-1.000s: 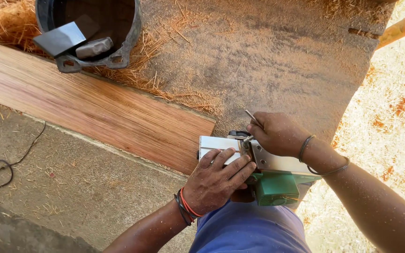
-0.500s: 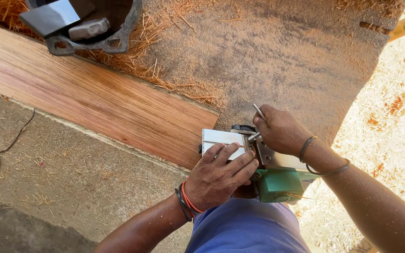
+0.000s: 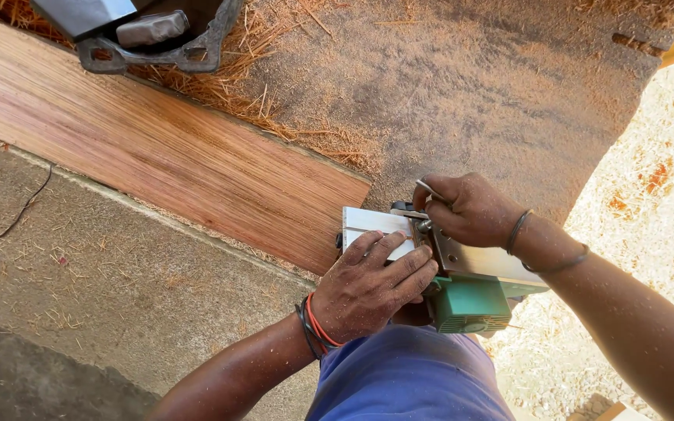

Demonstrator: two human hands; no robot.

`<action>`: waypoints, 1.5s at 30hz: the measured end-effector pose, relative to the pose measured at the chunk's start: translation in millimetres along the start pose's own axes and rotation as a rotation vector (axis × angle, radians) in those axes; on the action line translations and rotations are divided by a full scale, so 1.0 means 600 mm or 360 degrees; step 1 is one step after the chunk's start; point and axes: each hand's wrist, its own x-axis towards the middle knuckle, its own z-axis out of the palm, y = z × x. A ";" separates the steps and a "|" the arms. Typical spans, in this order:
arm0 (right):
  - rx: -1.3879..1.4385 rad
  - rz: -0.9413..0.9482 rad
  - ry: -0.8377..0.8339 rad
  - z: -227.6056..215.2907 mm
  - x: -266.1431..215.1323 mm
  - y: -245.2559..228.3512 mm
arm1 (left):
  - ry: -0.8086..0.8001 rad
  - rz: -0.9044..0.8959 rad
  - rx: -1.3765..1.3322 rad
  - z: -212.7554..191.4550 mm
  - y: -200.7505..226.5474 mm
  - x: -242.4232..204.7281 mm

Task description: Adjusting and maintaining an electric power planer using a socket wrench and a hex key on a woodworking bench.

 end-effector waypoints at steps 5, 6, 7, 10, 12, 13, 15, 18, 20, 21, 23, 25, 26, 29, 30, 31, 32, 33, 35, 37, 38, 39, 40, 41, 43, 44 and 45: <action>-0.0107 -0.0207 -0.0004 0.005 0.009 0.014 | 0.0042 -0.0003 -0.0002 0.003 -0.001 0.000; -0.0107 -0.0212 -0.0009 0.011 0.008 0.010 | 0.0042 -0.0009 0.0000 0.002 -0.002 0.001; -0.0126 -0.0088 0.0024 0.018 0.005 0.006 | 0.0014 -0.0016 -0.0003 0.001 -0.001 0.001; -0.0112 0.0061 0.0156 0.029 -0.006 -0.002 | -0.0016 -0.0010 0.0005 -0.001 0.000 0.002; -0.0079 0.0085 0.0257 0.031 -0.011 -0.007 | -0.0017 0.0002 0.0019 -0.001 -0.001 0.004; -0.0087 0.0200 0.0220 0.031 -0.011 -0.009 | -0.0004 0.0004 0.0035 -0.002 0.000 0.004; -0.0094 0.0318 0.0183 0.032 -0.012 -0.010 | 0.0008 0.0007 0.0048 -0.002 -0.001 0.004; -0.0027 0.0255 0.0239 0.032 -0.010 -0.002 | 0.0009 0.0005 0.0013 -0.004 -0.004 0.006; -0.0064 0.0061 0.0227 0.036 -0.007 0.007 | -0.0006 0.0029 0.0013 -0.004 -0.005 0.004; -0.0060 0.0058 0.0219 0.036 -0.007 0.009 | -0.0010 0.0021 0.0013 -0.004 -0.006 0.004; 0.0021 0.0007 0.0186 0.037 -0.007 0.015 | -0.0019 0.0027 -0.0004 -0.004 -0.006 0.004; 0.0043 -0.0053 0.0218 0.036 -0.010 0.016 | -0.0027 0.0014 0.0027 -0.003 -0.005 0.005; 0.0062 -0.0110 0.0256 0.035 -0.010 0.017 | -0.0030 0.0008 0.0058 -0.003 -0.004 0.005; 0.0136 -0.0107 0.0226 0.035 -0.012 0.019 | -0.0012 -0.0009 0.0081 -0.008 -0.002 0.008; 0.0141 -0.0118 0.0212 0.036 -0.012 0.022 | -0.0017 -0.0025 0.0086 -0.009 -0.002 0.008; 0.0124 -0.0131 0.0218 0.036 -0.012 0.024 | -0.0032 -0.0013 0.0081 -0.009 -0.002 0.009; 0.0106 -0.0145 0.0225 0.036 -0.012 0.027 | -0.0048 -0.0002 0.0076 -0.010 -0.002 0.010; 0.0111 -0.0156 0.0212 0.035 -0.011 0.029 | -0.0052 -0.0017 0.0082 -0.008 -0.002 0.010; 0.0127 -0.0180 0.0178 0.034 -0.009 0.030 | -0.0052 -0.0024 0.0067 -0.006 0.000 0.008; 0.0146 -0.0234 0.0162 0.034 -0.008 0.034 | -0.0055 -0.0037 0.0042 -0.007 0.000 0.008; 0.0161 -0.0278 0.0159 0.033 -0.007 0.037 | -0.0052 -0.0035 0.0011 -0.007 -0.001 0.009; 0.0160 -0.0285 0.0148 0.034 -0.007 0.040 | -0.0051 -0.0047 0.0014 -0.005 0.000 0.009; 0.0156 -0.0286 0.0157 0.035 -0.008 0.043 | -0.0057 -0.0042 0.0024 -0.004 0.001 0.008; 0.0149 -0.0286 0.0170 0.036 -0.008 0.046 | -0.0062 -0.0031 0.0035 -0.003 0.000 0.009; 0.0146 -0.0374 0.0187 0.037 -0.002 0.054 | -0.0059 -0.0042 0.0036 -0.005 0.002 0.009; 0.0145 -0.0455 0.0208 0.038 0.000 0.058 | -0.0058 -0.0045 0.0032 -0.006 0.002 0.009; 0.0143 -0.0461 0.0205 0.036 0.005 0.061 | -0.0055 -0.0050 0.0035 -0.006 0.002 0.009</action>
